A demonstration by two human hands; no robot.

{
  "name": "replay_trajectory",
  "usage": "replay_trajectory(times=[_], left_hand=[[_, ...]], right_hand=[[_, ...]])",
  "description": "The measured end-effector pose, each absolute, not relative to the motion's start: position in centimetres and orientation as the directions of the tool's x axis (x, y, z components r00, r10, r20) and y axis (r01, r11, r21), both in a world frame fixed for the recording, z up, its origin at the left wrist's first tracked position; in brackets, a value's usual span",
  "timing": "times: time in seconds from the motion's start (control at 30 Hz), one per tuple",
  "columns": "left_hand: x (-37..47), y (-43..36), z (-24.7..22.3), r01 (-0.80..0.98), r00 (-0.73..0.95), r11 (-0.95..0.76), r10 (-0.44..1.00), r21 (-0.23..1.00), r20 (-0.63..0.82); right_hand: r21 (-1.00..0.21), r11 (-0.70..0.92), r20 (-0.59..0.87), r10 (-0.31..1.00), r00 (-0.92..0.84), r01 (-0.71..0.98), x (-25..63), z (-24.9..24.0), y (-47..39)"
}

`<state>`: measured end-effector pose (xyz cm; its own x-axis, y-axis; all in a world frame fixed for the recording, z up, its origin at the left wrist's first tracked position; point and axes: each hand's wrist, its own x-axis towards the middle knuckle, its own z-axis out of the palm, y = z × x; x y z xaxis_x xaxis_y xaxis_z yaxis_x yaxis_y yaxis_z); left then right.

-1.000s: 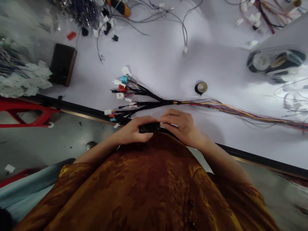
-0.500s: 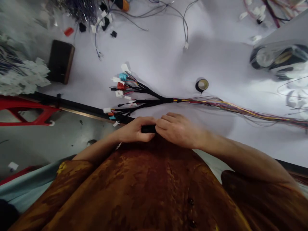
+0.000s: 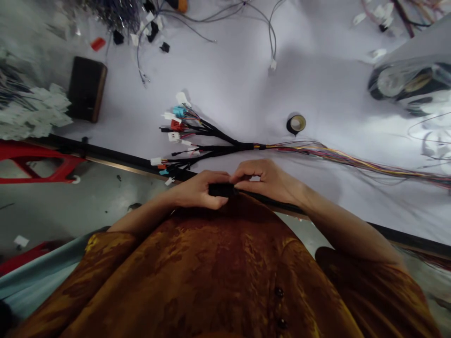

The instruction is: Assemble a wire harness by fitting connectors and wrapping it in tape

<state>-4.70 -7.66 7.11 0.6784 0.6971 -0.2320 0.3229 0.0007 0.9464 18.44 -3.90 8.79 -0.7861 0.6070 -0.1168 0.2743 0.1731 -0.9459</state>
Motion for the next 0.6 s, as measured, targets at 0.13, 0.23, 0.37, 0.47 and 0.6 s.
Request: replay_trajectory(times=[0.13, 0.23, 0.37, 0.47, 0.6], left_hand=[[-4.9, -7.2, 7.7, 0.319, 0.728, 0.049, 0.627, 0.947, -0.277], [-4.9, -6.9, 8.0, 0.343, 0.741, 0.057, 0.596, 0.937, -0.308], [-4.3, -7.2, 7.5, 0.336, 0.739, 0.05, 0.605, 0.94, -0.296], [-3.6, -7.5, 7.4, 0.304, 0.781, 0.068, 0.553, 0.95, -0.29], [-3.6, -7.0, 8.3, 0.361, 0.681, -0.062, 0.699, 0.93, -0.218]], right_hand=[[-0.883, 0.398, 0.011, 0.545, -0.838, 0.247, 18.8, 9.5, -4.2], [-0.695, 0.642, 0.037, 0.482, -0.875, 0.324, 18.4, 10.1, -4.8], [-0.416, 0.831, 0.066, 0.432, -0.9, 0.368, 16.9, 10.8, -5.2], [-0.427, 0.816, 0.115, 0.477, -0.872, 0.39, 16.1, 11.1, -4.4], [-0.621, 0.655, 0.225, 0.676, -0.702, 0.431, 16.8, 11.4, -3.0]])
